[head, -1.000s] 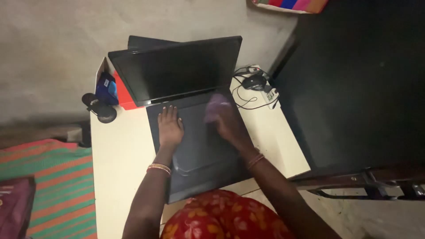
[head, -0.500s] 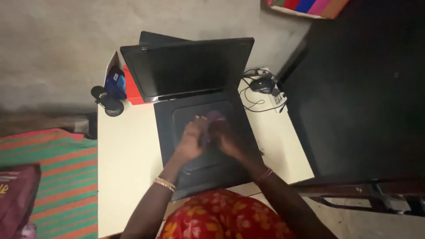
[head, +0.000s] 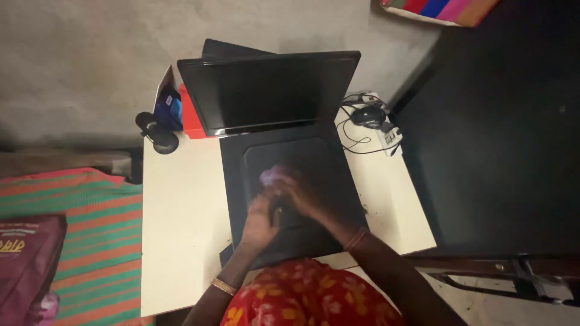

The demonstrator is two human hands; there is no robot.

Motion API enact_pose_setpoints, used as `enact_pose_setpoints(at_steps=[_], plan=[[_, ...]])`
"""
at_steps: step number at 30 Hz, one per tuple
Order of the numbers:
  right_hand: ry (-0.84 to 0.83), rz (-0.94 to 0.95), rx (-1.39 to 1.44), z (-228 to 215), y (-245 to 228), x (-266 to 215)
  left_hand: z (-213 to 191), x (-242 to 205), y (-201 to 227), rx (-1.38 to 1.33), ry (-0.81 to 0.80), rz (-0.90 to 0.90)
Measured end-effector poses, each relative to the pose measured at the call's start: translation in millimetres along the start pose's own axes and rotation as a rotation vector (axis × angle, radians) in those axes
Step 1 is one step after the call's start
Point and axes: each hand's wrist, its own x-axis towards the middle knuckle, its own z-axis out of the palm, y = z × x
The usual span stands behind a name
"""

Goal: Cleaning the exterior of a desktop computer case with a purple cloth.

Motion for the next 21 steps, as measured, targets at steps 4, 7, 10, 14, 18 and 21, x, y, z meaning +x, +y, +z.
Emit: enact_pose_setpoints(at_steps=[4, 7, 10, 14, 18, 21], plan=[[-0.317, 0.071, 0.004, 6.8, -2.3, 17.4, 5.3, 12.6, -12.0, 0.010, 0.214, 0.033], [-0.061, 0.231, 0.121, 6.2, -7.5, 36.7, 4.4, 20.7, -17.2, 0.092, 0.205, 0.087], [-0.172, -0.055, -0.056, 20.9, -3.6, 44.2, 12.1, 24.2, -29.5, 0.135, 0.241, 0.002], [-0.176, -0.053, 0.001, 30.9, 11.4, 60.2, 14.6, 22.5, -25.7, 0.285, 0.184, -0.042], [-0.127, -0.273, -0.028, 40.4, 7.8, 68.8, 15.1, 20.3, -24.5, 0.407, 0.084, -0.075], [-0.126, -0.228, -0.068, 37.6, 13.7, 82.6, 15.3, 20.8, -24.3, 0.415, 0.139, -0.039]])
